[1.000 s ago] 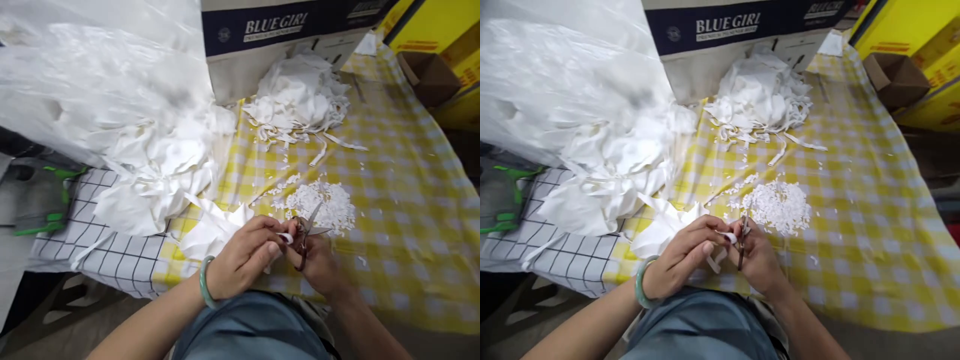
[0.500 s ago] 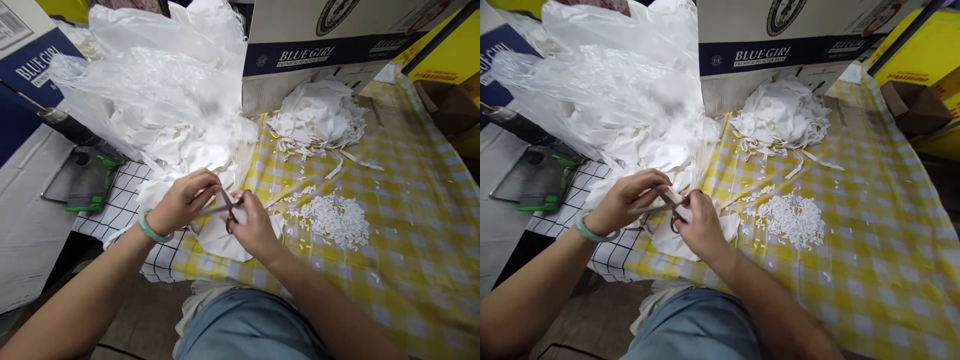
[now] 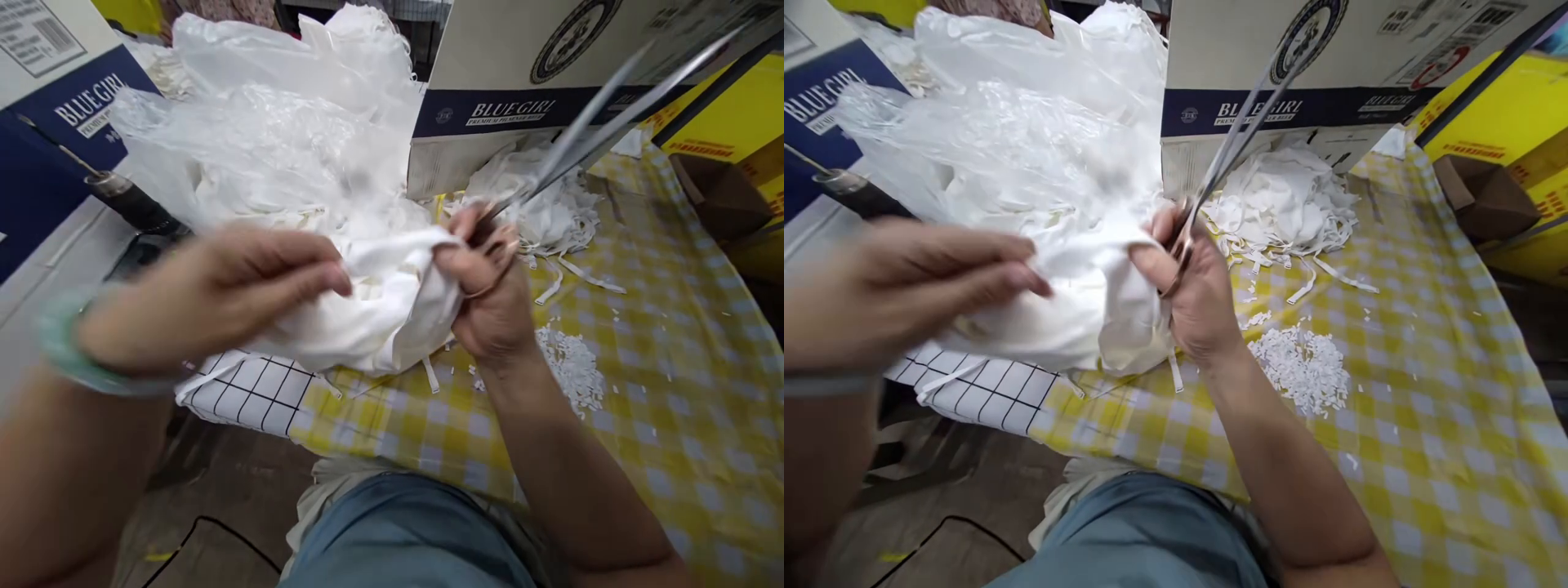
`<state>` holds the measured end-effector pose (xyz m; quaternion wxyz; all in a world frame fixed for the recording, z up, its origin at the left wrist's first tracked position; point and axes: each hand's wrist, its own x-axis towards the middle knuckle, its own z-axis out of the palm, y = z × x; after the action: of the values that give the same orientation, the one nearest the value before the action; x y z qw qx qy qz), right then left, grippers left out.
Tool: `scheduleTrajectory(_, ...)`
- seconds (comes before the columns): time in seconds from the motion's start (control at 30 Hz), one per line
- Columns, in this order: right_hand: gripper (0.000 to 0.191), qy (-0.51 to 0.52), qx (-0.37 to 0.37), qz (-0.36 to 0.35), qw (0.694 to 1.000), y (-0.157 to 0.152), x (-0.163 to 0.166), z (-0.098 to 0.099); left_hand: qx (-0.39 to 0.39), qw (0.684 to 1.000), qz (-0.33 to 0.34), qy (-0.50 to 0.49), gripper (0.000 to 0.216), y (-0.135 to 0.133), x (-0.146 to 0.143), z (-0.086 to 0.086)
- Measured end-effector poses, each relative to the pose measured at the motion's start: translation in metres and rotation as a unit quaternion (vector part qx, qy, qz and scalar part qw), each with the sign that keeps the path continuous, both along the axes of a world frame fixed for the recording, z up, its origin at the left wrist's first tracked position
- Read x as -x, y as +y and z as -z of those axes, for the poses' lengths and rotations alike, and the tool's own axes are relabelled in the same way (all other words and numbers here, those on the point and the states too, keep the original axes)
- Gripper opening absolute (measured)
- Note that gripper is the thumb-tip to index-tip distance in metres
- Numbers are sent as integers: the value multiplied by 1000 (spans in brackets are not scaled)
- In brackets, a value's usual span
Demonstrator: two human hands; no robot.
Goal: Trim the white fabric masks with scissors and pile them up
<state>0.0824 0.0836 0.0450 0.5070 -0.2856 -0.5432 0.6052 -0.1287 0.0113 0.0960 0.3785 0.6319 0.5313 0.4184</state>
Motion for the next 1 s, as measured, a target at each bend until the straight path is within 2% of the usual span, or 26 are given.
scheduleTrajectory(0.07, 30, -40, 76, -50, 995, 0, -4, 37, 71, 993, 85, -34, 22, -1, -27, 30)
scheduleTrajectory(0.13, 33, -94, 104, -59, 988, -6, -11, 68, 153, 976, 112, -104, 31, -4, -48, 60)
scheduleTrajectory(0.2, 32, -111, 93, -18, 989, -18, -21, 84, 210, 955, 95, -186, 31, -7, -62, 82)
scheduleTrajectory(0.27, 28, -81, 71, 23, 994, -31, -30, 86, 228, 937, 77, -253, 28, -10, -68, 93)
scheduleTrajectory(0.33, 25, -53, 60, 11, 997, -40, -36, 82, 225, 930, 79, -281, 25, -11, -72, 94)
scheduleTrajectory(0.4, 27, -57, 73, -29, 995, -44, -39, 77, 207, 937, 94, -267, 25, -10, -78, 89)
scheduleTrajectory(0.47, 32, -68, 113, -55, 990, -44, -40, 76, 158, 959, 103, -211, 25, -10, -85, 81)
scheduleTrajectory(0.57, 33, -64, 140, -22, 988, -44, -44, 76, 45, 990, 87, -105, 24, -9, -98, 74)
scheduleTrajectory(0.67, 25, -67, 49, 23, 996, -46, -52, 75, 9, 995, 59, -77, 23, -9, -106, 75)
scheduleTrajectory(0.77, 29, -104, -33, 5, 994, -50, -55, 73, 7, 996, 41, -82, 22, -8, -108, 77)
scheduleTrajectory(0.83, 23, -115, -8, 22, 993, -51, -50, 72, -25, 999, 11, -40, 20, -9, -108, 76)
scheduleTrajectory(0.9, 21, -84, 61, 42, 994, -52, -41, 73, -67, 997, -18, 14, 18, -9, -109, 74)
scheduleTrajectory(0.93, 24, -62, 96, 33, 993, -53, -36, 74, -81, 996, -18, 20, 18, -9, -109, 74)
scheduleTrajectory(1.0, 30, -28, 145, -11, 989, -58, -28, 77, -76, 997, 4, -29, 21, -8, -111, 76)
